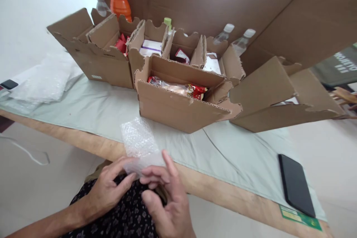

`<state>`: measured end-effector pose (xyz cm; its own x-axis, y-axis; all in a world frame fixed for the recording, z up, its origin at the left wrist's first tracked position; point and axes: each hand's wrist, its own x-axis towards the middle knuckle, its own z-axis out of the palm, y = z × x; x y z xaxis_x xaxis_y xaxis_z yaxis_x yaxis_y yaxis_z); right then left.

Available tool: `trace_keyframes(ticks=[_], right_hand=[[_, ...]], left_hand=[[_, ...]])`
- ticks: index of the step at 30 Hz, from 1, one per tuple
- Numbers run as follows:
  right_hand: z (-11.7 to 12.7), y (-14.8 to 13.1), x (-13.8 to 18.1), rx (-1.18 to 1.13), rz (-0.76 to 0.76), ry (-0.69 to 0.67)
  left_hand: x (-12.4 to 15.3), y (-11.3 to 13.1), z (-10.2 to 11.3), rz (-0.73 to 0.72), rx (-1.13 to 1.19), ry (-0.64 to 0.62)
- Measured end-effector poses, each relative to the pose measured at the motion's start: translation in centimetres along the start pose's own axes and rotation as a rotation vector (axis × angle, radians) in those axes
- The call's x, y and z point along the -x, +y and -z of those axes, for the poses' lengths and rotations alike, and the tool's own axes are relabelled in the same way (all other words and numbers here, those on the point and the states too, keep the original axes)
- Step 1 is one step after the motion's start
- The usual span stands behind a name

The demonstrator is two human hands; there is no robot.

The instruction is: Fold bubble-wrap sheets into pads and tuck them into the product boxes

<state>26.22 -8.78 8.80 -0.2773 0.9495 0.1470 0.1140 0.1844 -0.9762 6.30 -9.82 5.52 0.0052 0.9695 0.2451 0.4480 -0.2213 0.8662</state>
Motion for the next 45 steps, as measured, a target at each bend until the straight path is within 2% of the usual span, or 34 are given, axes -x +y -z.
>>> trace_keyframes(ticks=[3,7,12,17,21,22,24,27,29,31,34,37,41,43,45], right_hand=[[1.6,0.8,-0.7,0.280,0.147,0.031],[2.1,2.5,-2.2,0.691,0.386,-0.128],[1.0,4.5,-3.6,0.912,0.395,-0.317],[1.0,4.7,-4.4,0.915,0.473,-0.288],[0.7,3.5,-5.2,0.809,0.464,-0.357],[0.6,3.2,-5.4,0.774,0.445,-0.386],[0.3,2.9,-5.8,0.713,0.392,-0.416],[0.1,3.0,-5.8,0.687,0.366,-0.292],[0.1,3.2,-5.5,0.728,0.416,-0.146],[0.0,3.3,-5.0,0.781,0.472,-0.085],[-0.3,3.6,-4.8,0.849,0.495,-0.187],[-0.7,4.0,-5.6,0.830,0.461,-0.264],[-0.5,4.0,-7.0,0.669,0.376,-0.300],[-0.2,3.7,-7.4,0.645,0.355,-0.308],[-0.1,3.3,-7.5,0.694,0.373,-0.249]], left_hand=[[-0.3,-0.9,0.1,0.078,-0.075,0.077],[-0.8,-2.2,0.3,0.060,-0.225,0.083],[-1.3,-3.0,0.3,-0.031,-0.421,0.101],[-0.9,-2.5,1.5,-0.106,-0.445,0.188],[0.2,-1.7,2.3,-0.275,-0.397,-0.016],[0.3,-1.6,2.3,-0.284,-0.389,-0.055],[0.3,-1.6,2.2,-0.254,-0.360,-0.054],[-0.6,-1.9,1.9,-0.185,-0.312,0.021],[-1.7,-2.2,1.8,-0.163,-0.304,0.030],[-2.7,-2.5,1.9,-0.151,-0.298,0.013],[-3.6,-2.8,2.1,-0.138,-0.316,-0.016],[-3.4,-2.8,2.6,-0.172,-0.361,0.018],[-2.3,-2.4,3.7,-0.279,-0.355,-0.011],[-2.4,-2.5,3.9,-0.281,-0.357,-0.026],[-3.2,-2.9,3.9,-0.246,-0.352,-0.010]])
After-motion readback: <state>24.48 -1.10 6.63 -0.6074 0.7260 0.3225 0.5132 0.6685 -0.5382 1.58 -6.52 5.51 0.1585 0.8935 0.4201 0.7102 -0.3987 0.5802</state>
